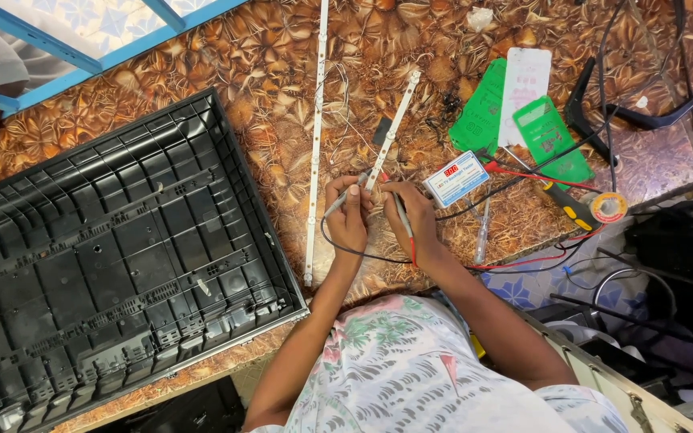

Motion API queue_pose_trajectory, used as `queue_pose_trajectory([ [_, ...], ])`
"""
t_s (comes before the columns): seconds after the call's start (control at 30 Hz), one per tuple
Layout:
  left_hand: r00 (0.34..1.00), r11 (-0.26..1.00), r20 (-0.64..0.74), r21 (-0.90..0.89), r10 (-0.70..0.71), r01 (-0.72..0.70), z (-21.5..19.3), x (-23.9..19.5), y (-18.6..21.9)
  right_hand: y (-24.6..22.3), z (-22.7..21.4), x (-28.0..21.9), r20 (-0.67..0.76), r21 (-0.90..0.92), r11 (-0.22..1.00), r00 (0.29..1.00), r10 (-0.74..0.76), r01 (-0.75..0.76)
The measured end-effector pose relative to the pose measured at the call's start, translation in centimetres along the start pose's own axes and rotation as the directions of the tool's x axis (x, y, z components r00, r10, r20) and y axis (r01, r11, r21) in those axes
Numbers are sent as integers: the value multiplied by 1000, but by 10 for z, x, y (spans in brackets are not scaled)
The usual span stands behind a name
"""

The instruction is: The person uses a multimeter to test two LED light strips laid on a workbench. They connect the multimeter probes to various points along the strips, checking for continuity or voltage. The person moves the probes along the strips and adjusts their positions while observing the multimeter display.

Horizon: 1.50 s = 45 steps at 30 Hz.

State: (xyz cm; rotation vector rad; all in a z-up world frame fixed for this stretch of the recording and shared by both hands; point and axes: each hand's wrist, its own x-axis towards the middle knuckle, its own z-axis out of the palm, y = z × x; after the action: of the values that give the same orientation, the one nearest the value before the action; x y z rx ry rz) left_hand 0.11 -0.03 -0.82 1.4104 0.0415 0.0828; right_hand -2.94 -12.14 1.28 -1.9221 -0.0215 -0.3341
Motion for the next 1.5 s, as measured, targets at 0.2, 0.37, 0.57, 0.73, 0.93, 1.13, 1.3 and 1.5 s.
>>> queue_pose_trajectory([
  [0.2, 1000, 1000, 8, 3, 1, -1, 0, 0, 3, 3, 1, -1, 0, -16, 1000, 1000, -4, 4],
  [0.37, 1000, 1000, 7, 10, 2, -2, 0, 0, 1, 3, 1, 0, -1, 3, 1000, 1000, -11, 11],
  [0.57, 1000, 1000, 9, 14, 8, -8, 0, 1, 1, 4, 1, 0, 2, 4, 1000, 1000, -7, 7],
  [0.73, 1000, 1000, 7, 10, 12, -12, 1, 0, 3, 0, 1, 1, -4, -7, 1000, 1000, -11, 11],
  [0.93, 1000, 1000, 7, -16, 15, -15, 0, 0, 0, -2, 0, 2, 4, -24, 999, 1000, -31, 31],
  [1.13, 999, 999, 19, 1, 38, -38, -1, -3, 7, 4, -1, -2, -11, 26, 1000, 1000, 5, -5],
  [1.3, 967, 932, 66, 258, 246, -255, -11, -5, 43, 2, -1, -4, -9, 86, 996, 1000, 15, -14],
  [1.5, 913, 743, 124, 543, 389, -391, -23, -3, 60, 18, 2, -6, -6, 48, 999, 1000, 12, -12],
])
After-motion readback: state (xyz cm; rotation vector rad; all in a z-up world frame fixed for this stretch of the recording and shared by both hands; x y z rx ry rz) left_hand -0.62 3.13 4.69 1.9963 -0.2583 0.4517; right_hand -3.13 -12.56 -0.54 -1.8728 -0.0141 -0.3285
